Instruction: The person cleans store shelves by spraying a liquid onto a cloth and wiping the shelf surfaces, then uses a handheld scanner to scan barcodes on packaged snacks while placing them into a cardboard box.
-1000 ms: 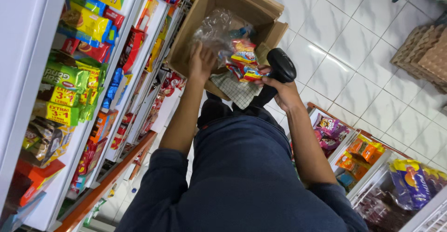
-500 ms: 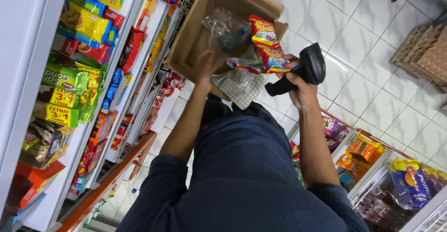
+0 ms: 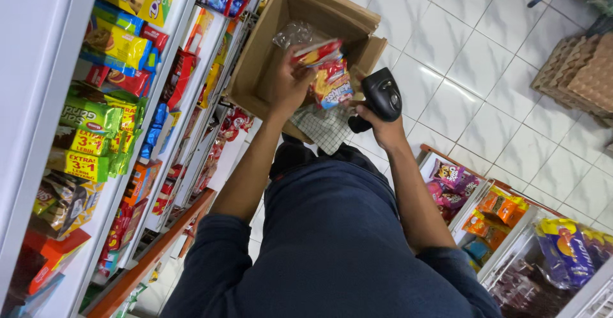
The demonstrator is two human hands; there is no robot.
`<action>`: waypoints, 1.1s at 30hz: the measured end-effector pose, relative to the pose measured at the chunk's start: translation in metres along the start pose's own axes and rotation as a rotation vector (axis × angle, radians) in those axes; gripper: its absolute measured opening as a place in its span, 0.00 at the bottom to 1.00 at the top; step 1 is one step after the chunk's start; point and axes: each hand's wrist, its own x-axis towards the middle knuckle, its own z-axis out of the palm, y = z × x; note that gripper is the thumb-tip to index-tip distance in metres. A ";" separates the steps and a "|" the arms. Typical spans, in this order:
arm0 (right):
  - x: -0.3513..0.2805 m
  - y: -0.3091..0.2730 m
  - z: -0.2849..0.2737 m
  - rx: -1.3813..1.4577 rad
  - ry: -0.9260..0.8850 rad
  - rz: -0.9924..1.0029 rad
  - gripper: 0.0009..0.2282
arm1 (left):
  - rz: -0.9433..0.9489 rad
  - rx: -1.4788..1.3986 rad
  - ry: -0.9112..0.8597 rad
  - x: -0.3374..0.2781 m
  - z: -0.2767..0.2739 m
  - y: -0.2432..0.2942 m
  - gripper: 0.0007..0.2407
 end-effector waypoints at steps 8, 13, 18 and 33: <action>0.010 0.015 0.001 0.279 0.108 0.120 0.16 | 0.415 0.403 -0.109 -0.031 0.018 0.054 0.11; 0.007 0.011 0.019 0.376 0.120 0.254 0.14 | 0.651 0.673 0.012 -0.051 0.029 0.067 0.07; -0.001 0.001 0.037 0.374 0.156 0.224 0.16 | 0.451 0.643 0.257 -0.069 0.019 0.050 0.12; -0.015 -0.007 0.032 -0.547 0.340 0.050 0.09 | -0.379 -0.335 0.096 -0.053 0.009 0.027 0.14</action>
